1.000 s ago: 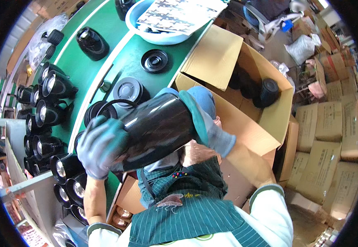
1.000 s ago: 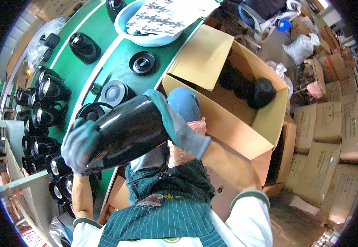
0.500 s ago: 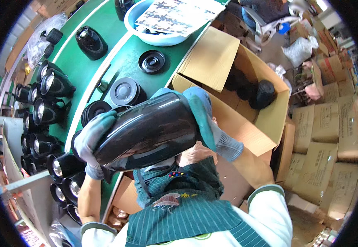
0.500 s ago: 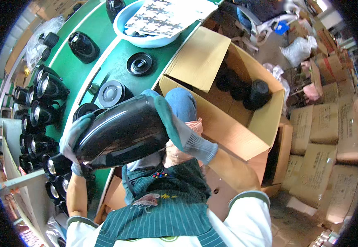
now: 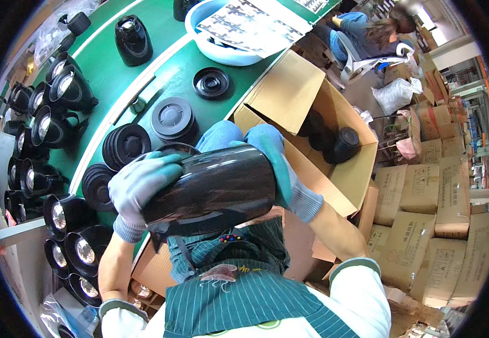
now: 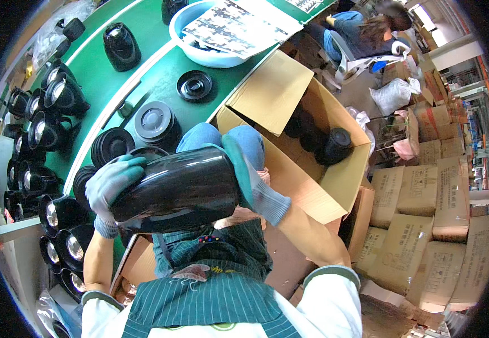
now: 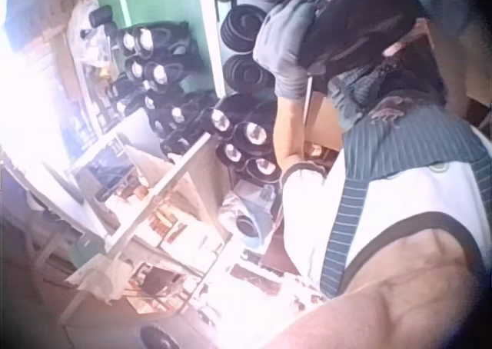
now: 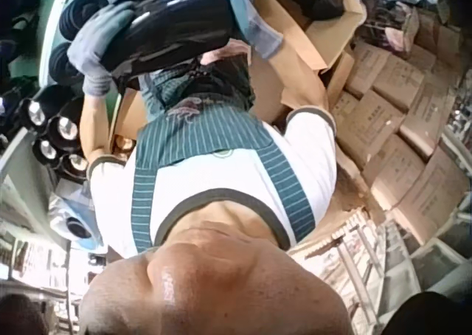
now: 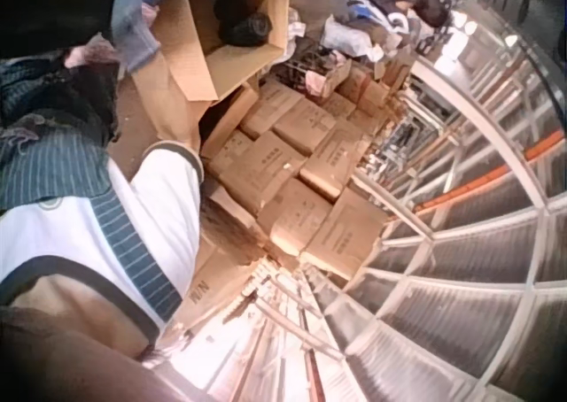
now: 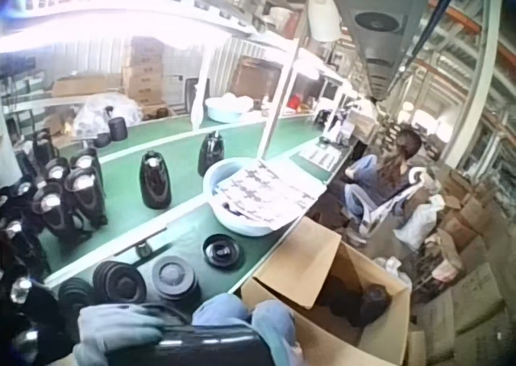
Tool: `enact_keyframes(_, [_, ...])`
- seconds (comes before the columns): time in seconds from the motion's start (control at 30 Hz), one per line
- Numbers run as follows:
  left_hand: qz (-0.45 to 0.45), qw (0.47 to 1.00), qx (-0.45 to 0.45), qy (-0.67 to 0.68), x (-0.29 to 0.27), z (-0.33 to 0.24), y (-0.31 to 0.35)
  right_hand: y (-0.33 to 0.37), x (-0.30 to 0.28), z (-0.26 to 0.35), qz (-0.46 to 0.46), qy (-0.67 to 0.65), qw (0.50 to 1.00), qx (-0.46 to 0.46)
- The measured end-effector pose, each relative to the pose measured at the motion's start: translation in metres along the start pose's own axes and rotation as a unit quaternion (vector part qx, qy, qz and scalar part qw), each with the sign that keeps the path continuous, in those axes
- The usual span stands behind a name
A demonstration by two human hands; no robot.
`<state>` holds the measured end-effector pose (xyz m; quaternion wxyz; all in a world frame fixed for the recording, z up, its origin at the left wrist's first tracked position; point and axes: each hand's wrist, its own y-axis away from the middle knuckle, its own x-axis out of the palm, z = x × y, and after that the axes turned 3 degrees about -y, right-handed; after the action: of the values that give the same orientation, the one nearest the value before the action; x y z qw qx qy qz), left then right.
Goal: The person assembles black kettles by inserting a metal rod into the base and attaching a lid. They handle each kettle one at a time, place the assembled units on a green table, and repeat the process.
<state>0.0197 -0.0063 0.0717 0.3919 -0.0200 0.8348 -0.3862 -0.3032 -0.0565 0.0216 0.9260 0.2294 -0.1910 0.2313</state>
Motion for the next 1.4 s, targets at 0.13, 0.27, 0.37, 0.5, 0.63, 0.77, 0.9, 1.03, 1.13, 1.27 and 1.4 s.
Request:
enact_keyframes(0.13, [-0.017,0.867,-0.379,0.324,0.029,0.049,0.079,0.003,-0.014,-0.038,0.104,0.315,0.925,-0.187])
enact_keyframes(0.27, [-0.015,0.884,-0.357,0.301,0.036,0.033,0.07,0.009,0.029,-0.004,0.103,0.329,0.882,-0.322])
enact_keyframes(0.37, [-0.039,0.996,-0.082,-0.007,0.005,0.011,0.016,0.008,0.008,-0.033,0.031,0.123,0.96,-0.248])
enact_keyframes(0.5, [-0.051,0.945,-0.252,0.201,0.017,0.014,0.034,0.003,0.004,-0.027,0.061,0.174,0.93,-0.319])
enact_keyframes(0.63, [-0.031,0.754,-0.46,0.467,0.059,0.061,0.123,0.018,0.043,0.026,0.09,0.363,0.781,-0.501])
enact_keyframes(0.77, [0.036,0.766,-0.463,0.444,0.072,0.042,0.095,0.032,0.031,0.036,0.11,0.322,0.811,-0.475])
enact_keyframes(0.9, [0.025,0.923,-0.31,0.228,0.039,-0.003,0.021,0.058,0.028,-0.005,0.009,0.067,0.957,-0.281])
enact_keyframes(1.03, [0.028,0.954,-0.236,0.181,0.045,-0.024,-0.003,0.029,-0.039,-0.081,0.061,-0.137,0.954,-0.261])
enact_keyframes(1.13, [-0.008,0.981,-0.167,0.099,0.068,-0.044,0.001,0.04,-0.022,-0.051,-0.097,-0.151,0.933,-0.312])
enact_keyframes(1.27, [0.07,0.989,-0.132,0.018,0.106,-0.031,0.082,0.044,-0.045,0.055,0.021,0.022,0.978,-0.207])
enact_keyframes(1.4, [0.267,0.962,0.054,-0.022,0.07,-0.017,0.018,0.035,-0.053,0.061,0.083,0.31,0.921,-0.222])
